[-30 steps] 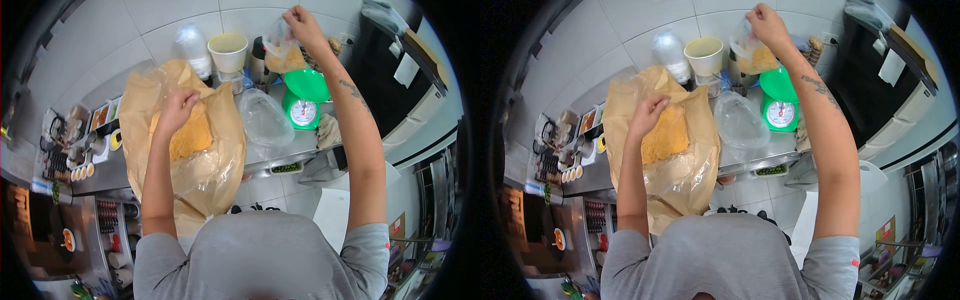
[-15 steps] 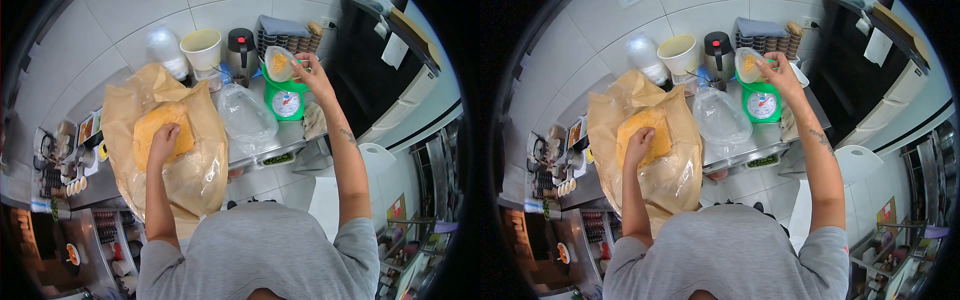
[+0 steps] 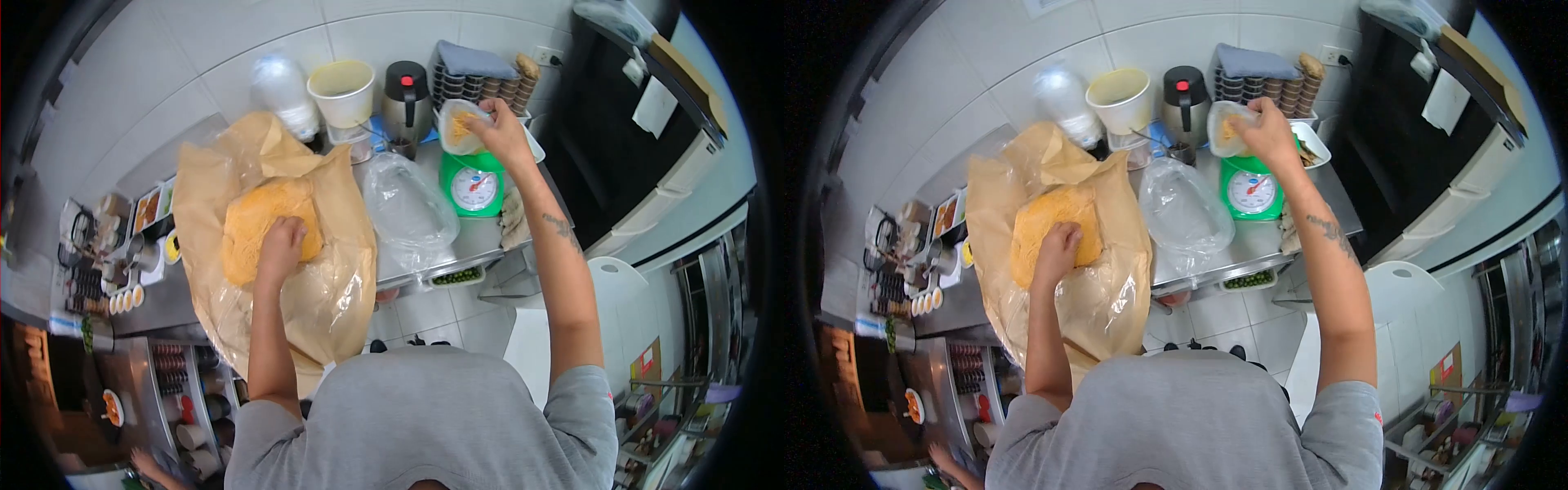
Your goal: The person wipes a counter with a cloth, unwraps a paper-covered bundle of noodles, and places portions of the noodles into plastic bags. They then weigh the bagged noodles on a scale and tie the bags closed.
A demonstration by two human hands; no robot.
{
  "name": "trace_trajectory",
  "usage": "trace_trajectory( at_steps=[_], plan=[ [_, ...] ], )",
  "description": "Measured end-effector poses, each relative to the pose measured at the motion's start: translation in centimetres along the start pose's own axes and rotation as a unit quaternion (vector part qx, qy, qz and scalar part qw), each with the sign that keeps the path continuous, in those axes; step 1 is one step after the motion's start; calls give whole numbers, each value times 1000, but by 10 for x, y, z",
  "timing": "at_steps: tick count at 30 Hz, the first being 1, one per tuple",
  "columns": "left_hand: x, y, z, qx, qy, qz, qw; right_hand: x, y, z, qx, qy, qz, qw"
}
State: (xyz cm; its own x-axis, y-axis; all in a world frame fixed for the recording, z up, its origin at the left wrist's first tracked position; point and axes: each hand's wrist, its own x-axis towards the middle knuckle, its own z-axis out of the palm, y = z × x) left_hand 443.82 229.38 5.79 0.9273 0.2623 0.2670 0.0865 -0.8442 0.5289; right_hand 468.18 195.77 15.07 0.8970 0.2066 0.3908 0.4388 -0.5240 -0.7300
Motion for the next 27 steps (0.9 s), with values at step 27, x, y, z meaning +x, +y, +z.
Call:
trace_trajectory(
  at_steps=[27],
  plan=[
    [22,9,-67,-9,95,68,993,-108,-108,192,454,-305,270,793]
  ],
)
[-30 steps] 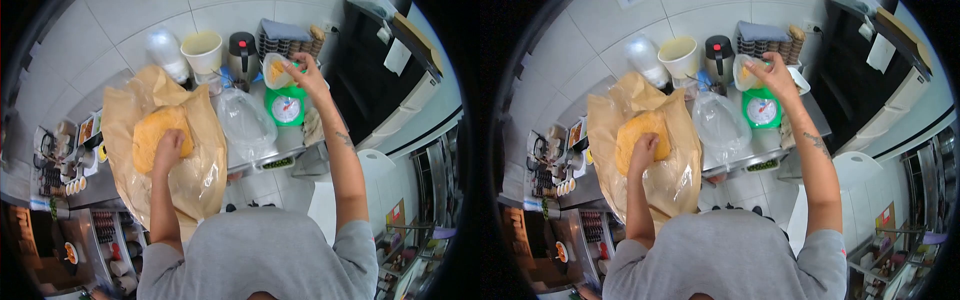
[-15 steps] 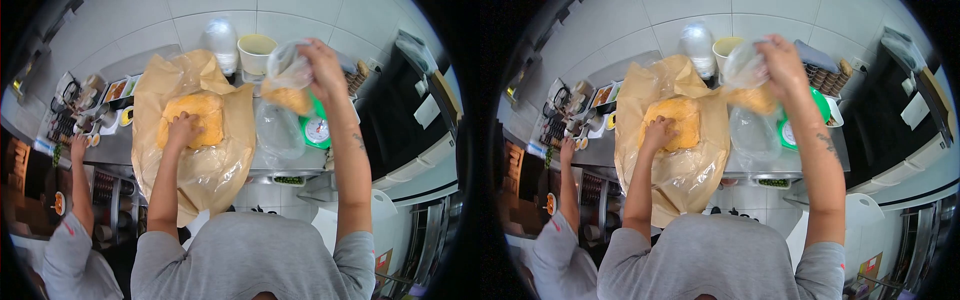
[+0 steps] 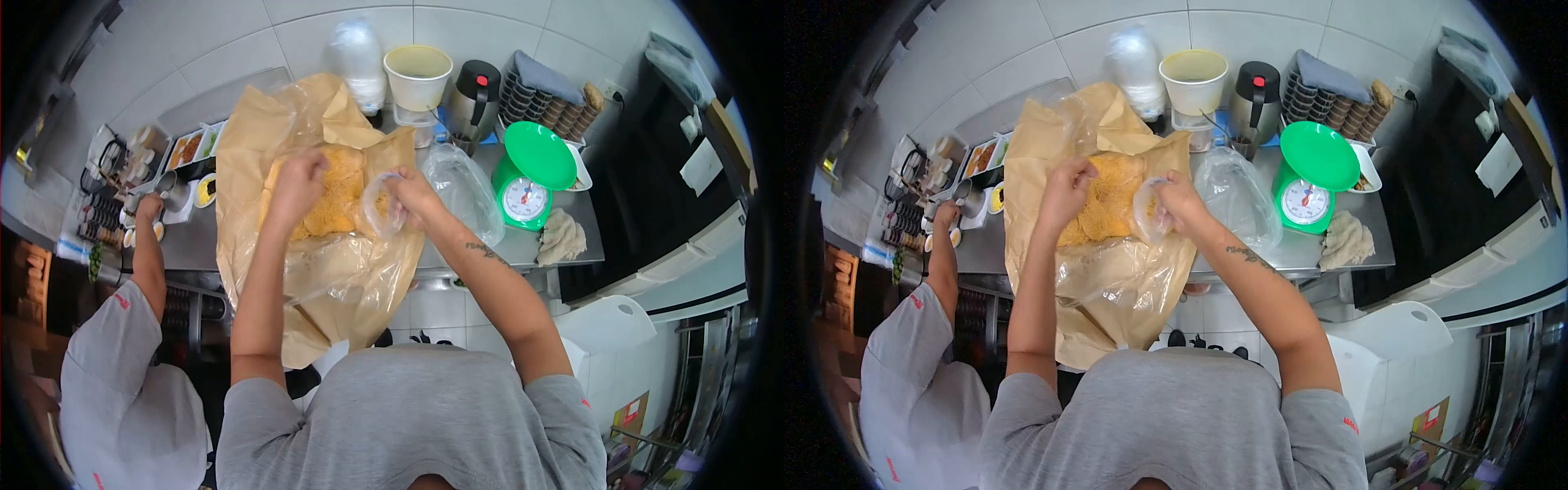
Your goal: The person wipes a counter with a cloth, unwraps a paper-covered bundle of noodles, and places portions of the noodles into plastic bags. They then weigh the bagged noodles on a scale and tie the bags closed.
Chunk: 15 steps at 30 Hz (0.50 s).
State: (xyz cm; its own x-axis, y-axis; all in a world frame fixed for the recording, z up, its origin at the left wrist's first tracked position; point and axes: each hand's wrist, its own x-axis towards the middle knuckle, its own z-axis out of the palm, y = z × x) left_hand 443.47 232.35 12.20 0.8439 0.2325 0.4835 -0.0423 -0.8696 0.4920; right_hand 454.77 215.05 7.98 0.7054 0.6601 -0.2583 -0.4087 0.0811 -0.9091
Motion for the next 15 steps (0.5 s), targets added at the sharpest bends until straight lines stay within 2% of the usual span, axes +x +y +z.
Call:
trace_trajectory(
  at_steps=[1,4,7,10,13,14,15],
  plan=[
    [-3,18,9,-105,-19,-5,994,1,-1,0,2,-16,-12,1000],
    [1,52,40,-106,-197,-63,973,-7,-30,3,36,-67,-17,997],
    [9,41,37,102,-300,-49,947,-9,-48,9,46,-109,-2,993],
    [18,52,34,221,-448,-57,864,-6,-46,12,67,-131,-13,989],
    [4,29,61,171,-347,-37,921,-6,-28,5,69,-165,-33,983],
    [3,26,59,145,-356,-52,922,-6,-23,1,64,-179,-41,981],
    [5,22,55,121,-363,-65,922,-8,-18,-4,33,-140,-99,985]
  ],
)
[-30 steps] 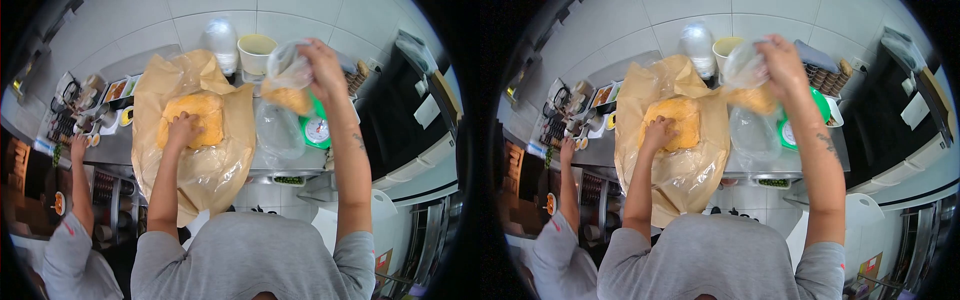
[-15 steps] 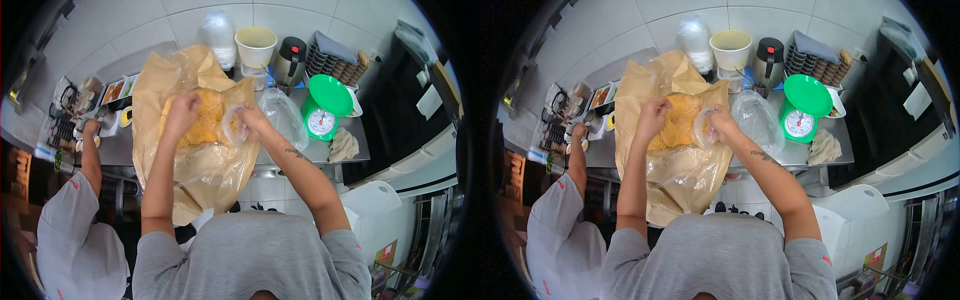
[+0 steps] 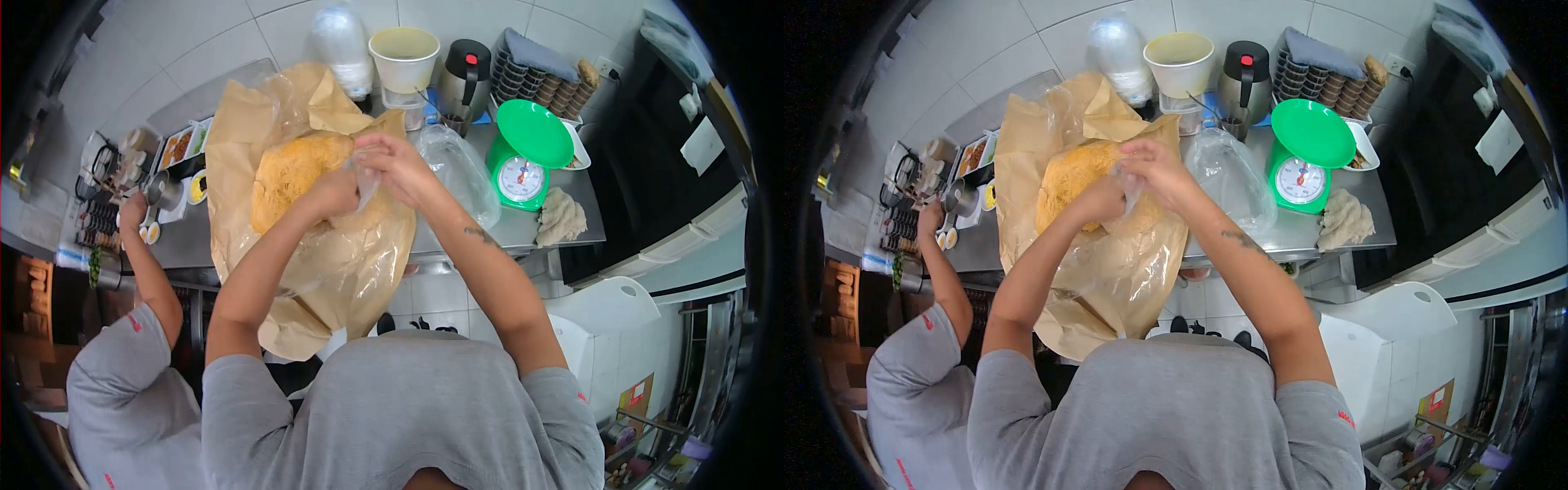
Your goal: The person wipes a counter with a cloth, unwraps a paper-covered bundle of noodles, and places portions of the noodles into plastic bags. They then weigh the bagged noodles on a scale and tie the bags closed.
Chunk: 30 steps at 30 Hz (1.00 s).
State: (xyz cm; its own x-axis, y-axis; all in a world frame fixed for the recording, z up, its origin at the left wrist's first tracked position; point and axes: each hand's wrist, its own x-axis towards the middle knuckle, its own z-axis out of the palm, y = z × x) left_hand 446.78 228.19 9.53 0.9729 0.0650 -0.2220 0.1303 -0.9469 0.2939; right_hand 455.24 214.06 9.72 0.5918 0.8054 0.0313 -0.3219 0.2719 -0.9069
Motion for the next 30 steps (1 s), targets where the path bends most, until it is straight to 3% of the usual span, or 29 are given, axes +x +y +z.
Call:
trace_trajectory(
  at_steps=[2,4,5,7,8,10,13,16,19,21,22,25,28,30],
  plan=[
    [-14,0,-24,-128,5,-26,991,-21,4,-2,-84,70,-111,988],
    [-36,-3,-43,-334,34,-73,939,-40,30,-6,-114,134,-138,975],
    [-38,-8,-43,-370,73,-67,924,-43,44,-11,-130,164,-149,966],
    [-42,-20,-36,-437,148,-57,886,-36,74,-18,87,73,-12,993],
    [-38,-29,-27,-367,148,-35,918,-34,80,-14,196,26,57,979],
    [-26,-47,-11,-220,152,13,964,-33,83,-7,176,56,80,979],
    [-48,-14,-45,-354,110,-32,928,-23,82,-2,218,57,92,970],
    [-49,-22,-34,-316,2,-6,949,-22,87,0,283,22,126,951],
    [-46,-22,-37,-446,54,-60,891,-14,78,3,304,-14,165,938],
    [-30,-23,-3,-137,109,41,984,-21,77,9,289,-23,177,940],
    [-25,-17,-2,28,137,94,986,-23,76,15,272,-26,169,947],
    [-29,-20,-10,-274,168,8,947,-18,70,10,289,-29,157,944],
    [-13,-13,5,-29,213,206,955,-28,74,10,310,0,145,940],
    [-20,-11,-14,-155,112,74,979,-24,72,9,314,22,118,942]
  ],
)
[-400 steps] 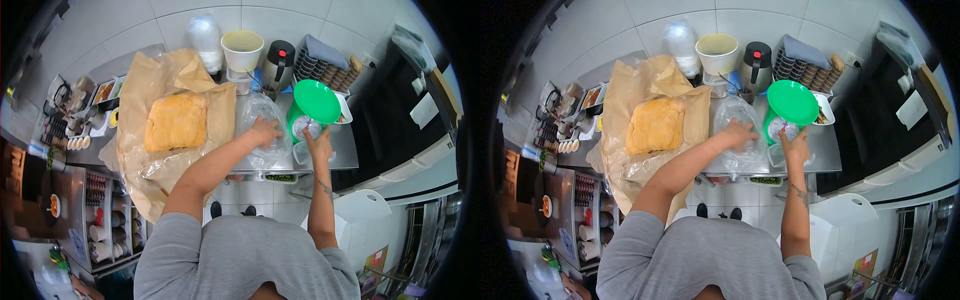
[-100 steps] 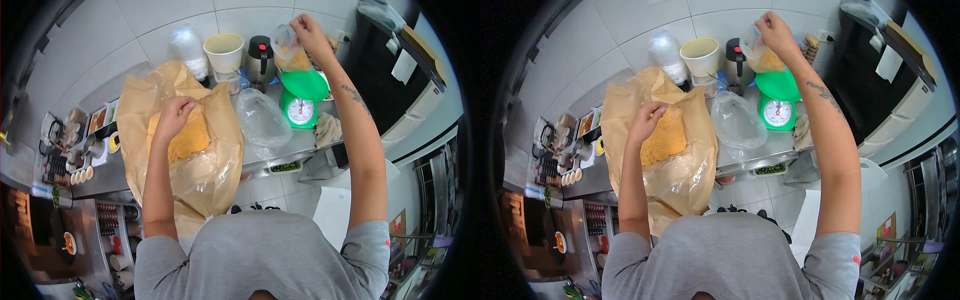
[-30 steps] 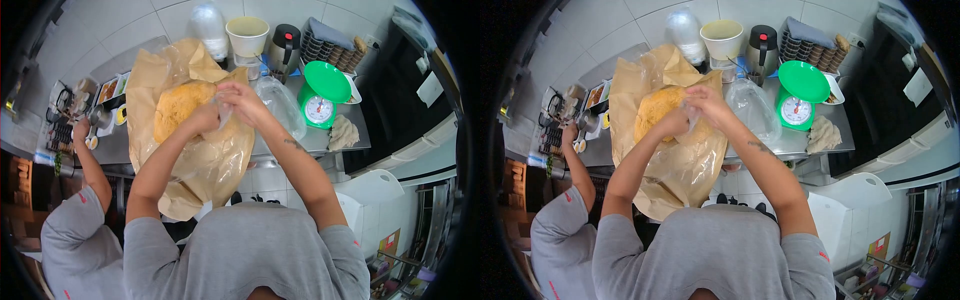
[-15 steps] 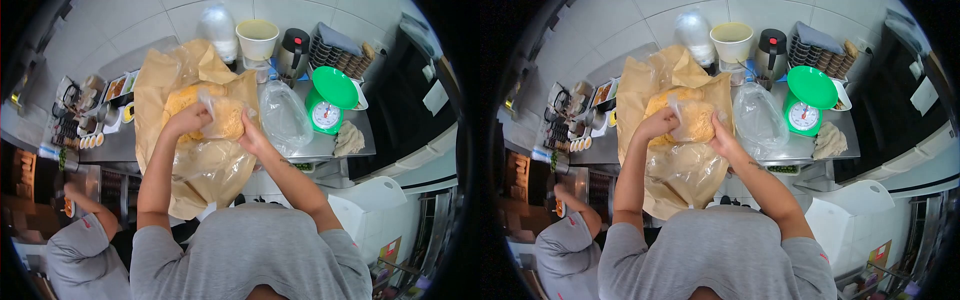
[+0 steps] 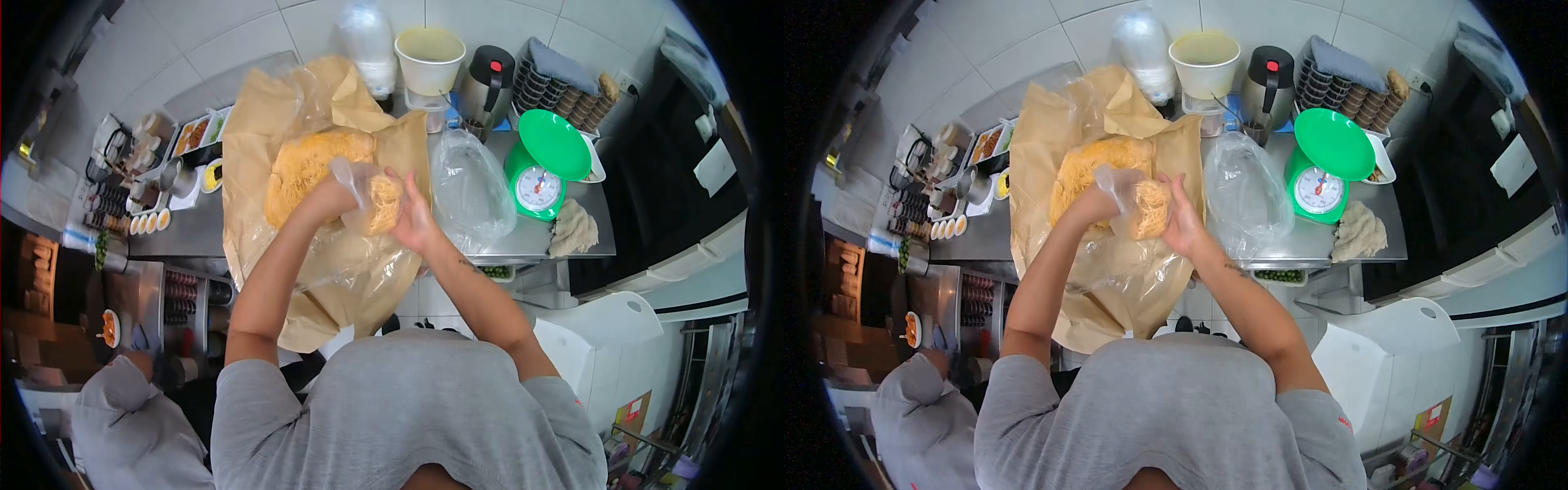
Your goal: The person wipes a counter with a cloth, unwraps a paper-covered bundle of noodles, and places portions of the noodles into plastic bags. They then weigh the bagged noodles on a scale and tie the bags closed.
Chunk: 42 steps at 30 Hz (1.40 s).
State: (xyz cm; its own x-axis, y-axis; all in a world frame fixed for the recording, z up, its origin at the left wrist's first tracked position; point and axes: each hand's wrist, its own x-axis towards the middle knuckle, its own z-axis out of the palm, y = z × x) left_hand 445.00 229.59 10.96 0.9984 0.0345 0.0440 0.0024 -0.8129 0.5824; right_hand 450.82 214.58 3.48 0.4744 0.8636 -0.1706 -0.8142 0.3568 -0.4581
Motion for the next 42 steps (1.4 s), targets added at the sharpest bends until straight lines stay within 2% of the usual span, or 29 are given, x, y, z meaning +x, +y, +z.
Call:
trace_trajectory(
  at_steps=[1,4,5,7,9,10,13,16,19,20,22,23,25,26,28,29,31,34,37,38,40,41,42],
  plan=[
    [-3,8,-9,-57,-40,-82,994,0,2,-5,10,10,-16,1000],
    [-10,8,-10,-232,57,-94,967,2,12,-19,9,22,-51,998],
    [-6,-2,-3,-154,16,-42,987,2,14,-21,1,23,-60,998],
    [3,-19,9,4,-60,63,996,0,19,-22,-2,43,-44,998],
    [7,-21,-6,-159,3,-37,987,6,17,-20,-28,47,-62,997],
    [6,-18,-11,-239,30,-89,966,5,20,-21,-49,50,-81,994],
    [-1,-10,7,-191,14,-90,977,6,24,-21,-145,92,-95,981],
    [4,-10,15,-93,-92,-41,991,-3,23,-10,-252,168,-93,949],
    [10,-5,-1,-202,-2,-142,969,-9,18,6,-349,203,-153,902],
    [11,-8,8,-105,17,-127,986,-11,16,9,-386,205,-179,882],
    [21,-19,36,94,59,-93,990,-4,9,15,-554,242,-256,754],
    [24,-26,46,110,36,-95,989,3,5,18,-625,256,-293,677],
    [27,-39,61,143,-15,-99,985,17,-14,11,-603,199,-197,747],
    [24,-36,58,139,19,-83,987,22,-20,8,-589,170,-149,776],
    [18,-29,54,127,86,-48,987,27,-21,5,-611,197,-224,734],
    [21,-31,53,109,53,-65,991,29,-22,4,-620,208,-261,709],
    [27,-38,54,71,-17,-104,992,29,-25,4,-566,205,-253,757],
    [28,-47,60,46,-80,-63,994,20,-23,16,-482,185,-229,825],
    [22,1,4,8,-94,-107,990,0,-30,50,-377,137,-239,884],
    [17,17,-17,-45,-54,-105,992,-4,-31,56,-337,117,-246,901],
    [5,37,-43,-151,23,-104,983,-1,-37,45,-448,115,-273,844],
    [9,26,-31,-64,19,-56,996,1,-38,38,-500,113,-283,811],
    [18,6,-12,23,16,-6,1000,2,-34,30,-503,118,-265,814]
  ],
)
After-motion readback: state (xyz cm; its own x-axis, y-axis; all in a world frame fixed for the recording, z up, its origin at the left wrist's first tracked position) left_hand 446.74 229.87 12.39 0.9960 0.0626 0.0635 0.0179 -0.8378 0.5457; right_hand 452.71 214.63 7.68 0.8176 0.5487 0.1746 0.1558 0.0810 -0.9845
